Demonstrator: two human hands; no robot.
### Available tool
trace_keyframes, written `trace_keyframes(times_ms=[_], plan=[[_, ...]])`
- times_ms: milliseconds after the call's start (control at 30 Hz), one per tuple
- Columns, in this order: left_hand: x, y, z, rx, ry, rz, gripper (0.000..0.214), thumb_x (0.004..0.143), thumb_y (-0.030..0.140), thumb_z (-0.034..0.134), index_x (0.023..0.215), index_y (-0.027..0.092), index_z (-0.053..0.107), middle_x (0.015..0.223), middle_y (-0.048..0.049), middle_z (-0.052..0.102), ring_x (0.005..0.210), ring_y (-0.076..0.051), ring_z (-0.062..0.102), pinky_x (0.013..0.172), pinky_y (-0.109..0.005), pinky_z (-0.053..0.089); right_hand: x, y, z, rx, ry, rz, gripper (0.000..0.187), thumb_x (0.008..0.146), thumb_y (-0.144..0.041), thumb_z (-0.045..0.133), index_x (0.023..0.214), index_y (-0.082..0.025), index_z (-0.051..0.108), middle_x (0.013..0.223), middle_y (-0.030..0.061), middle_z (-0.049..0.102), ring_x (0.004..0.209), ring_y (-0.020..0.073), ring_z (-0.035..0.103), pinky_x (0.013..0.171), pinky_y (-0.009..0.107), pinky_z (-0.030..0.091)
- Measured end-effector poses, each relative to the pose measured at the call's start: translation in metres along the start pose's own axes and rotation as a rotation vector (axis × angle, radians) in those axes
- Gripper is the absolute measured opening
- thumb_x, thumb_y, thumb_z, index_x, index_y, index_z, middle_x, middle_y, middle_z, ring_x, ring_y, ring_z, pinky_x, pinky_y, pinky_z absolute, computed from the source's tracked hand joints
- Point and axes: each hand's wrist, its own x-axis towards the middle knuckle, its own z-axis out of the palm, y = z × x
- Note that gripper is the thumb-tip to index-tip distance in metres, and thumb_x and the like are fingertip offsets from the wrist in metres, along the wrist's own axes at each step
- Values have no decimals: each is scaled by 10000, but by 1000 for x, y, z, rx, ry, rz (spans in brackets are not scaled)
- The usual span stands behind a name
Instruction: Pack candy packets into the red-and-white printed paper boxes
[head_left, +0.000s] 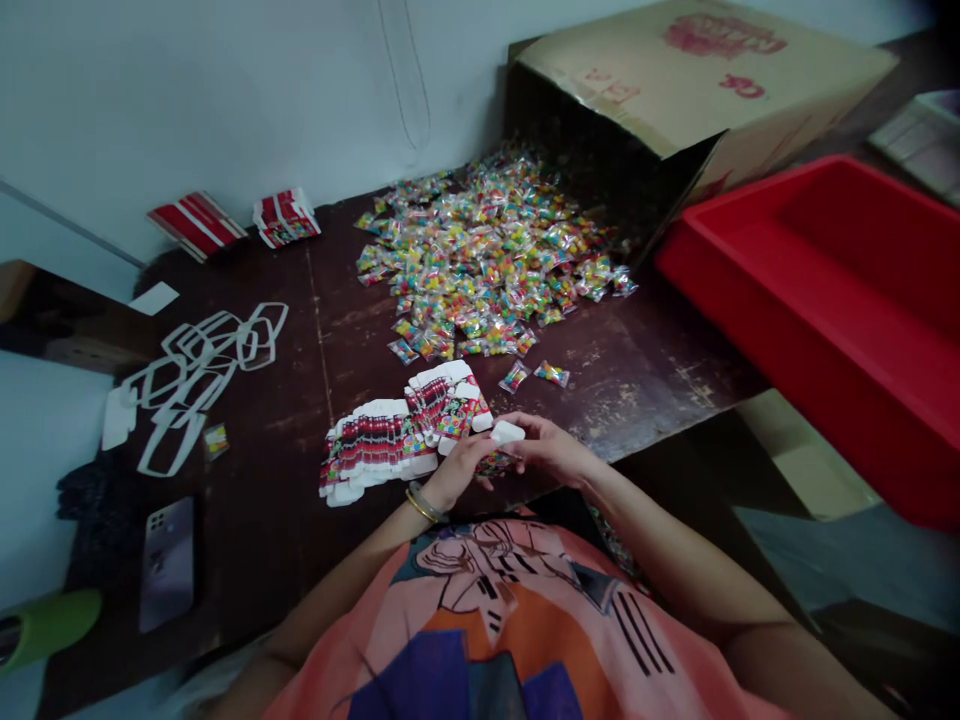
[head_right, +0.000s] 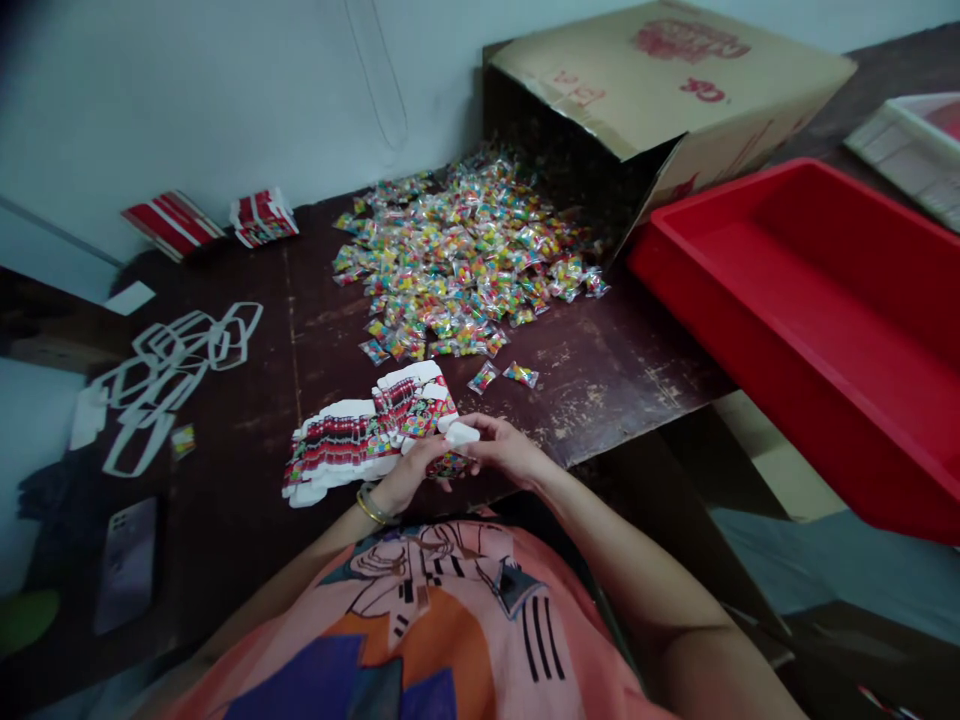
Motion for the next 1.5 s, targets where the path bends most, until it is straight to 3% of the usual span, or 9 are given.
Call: trace_keyframes(times_ms=[167,400,667,933,1200,1267,1367,1433,1500], plan=[[1,2,1,44,-3,-1,359,699,268,550,1009,133,671,892,-63,651,806,-172,549,567,-226,482,1,-11,-3,-456,-17,-202,127,771,-237,652,842,-150,712,826,27,613,689,124,572,580,223,496],[2,-3,-2,-95,66,-59,363,677,314,535,971,144,663,870,-58,655,800,-188,567,579,-255,479,-1,-6,6,-710,-9,-436,221,884,-233,561,1035,-222,721,950,52,660,848,164,623,766,286,494],[2,-6,-6,-295,-116,-9,417,773,347,523,1137,163,606,961,-76,671,876,-201,598,659,-277,506,-2,-15,10,-614,96,-430,232,871,-362,607,1043,-265,728,1003,58,701,917,190,653,821,321,509],[-11,-8,-8,-149,-228,-78,494,806,334,617,1273,230,491,1068,-64,624,876,-191,591,584,-255,510,-8,9,1,-798,169,-639,256,903,-331,560,1108,-267,700,1051,82,696,947,213,608,852,397,494],[-14,-7,6,-59,-345,-96,481,849,396,548,1289,219,468,971,-65,623,814,-202,602,624,-319,514,-23,16,-5,-726,183,-542,239,891,-338,583,1087,-278,707,1022,71,691,938,203,611,832,374,499],[-11,-2,2,207,-251,33,401,841,380,564,1198,198,550,993,-68,612,855,-205,586,738,-351,502,-34,4,-16,-700,160,-451,228,903,-343,564,1049,-266,721,1002,67,690,926,195,623,828,352,500],[0,6,-17,691,226,296,312,797,343,638,1066,188,606,1060,-86,571,1003,-246,532,910,-381,416,-50,-16,-42,-834,33,-291,234,907,-360,549,976,-240,738,971,69,694,902,199,630,822,345,494],[8,10,-32,917,508,355,349,721,325,722,1014,183,595,1077,-103,542,1080,-285,478,948,-396,369,-52,-23,-54,-979,-14,-258,223,889,-369,573,939,-232,742,960,77,696,902,217,621,838,371,484],[15,10,-44,1028,577,329,334,665,274,766,925,183,577,1009,-89,543,1048,-284,477,919,-384,368,-45,-22,-52,-1061,-7,-300,209,879,-358,587,956,-229,733,987,86,692,944,235,605,870,401,472]])
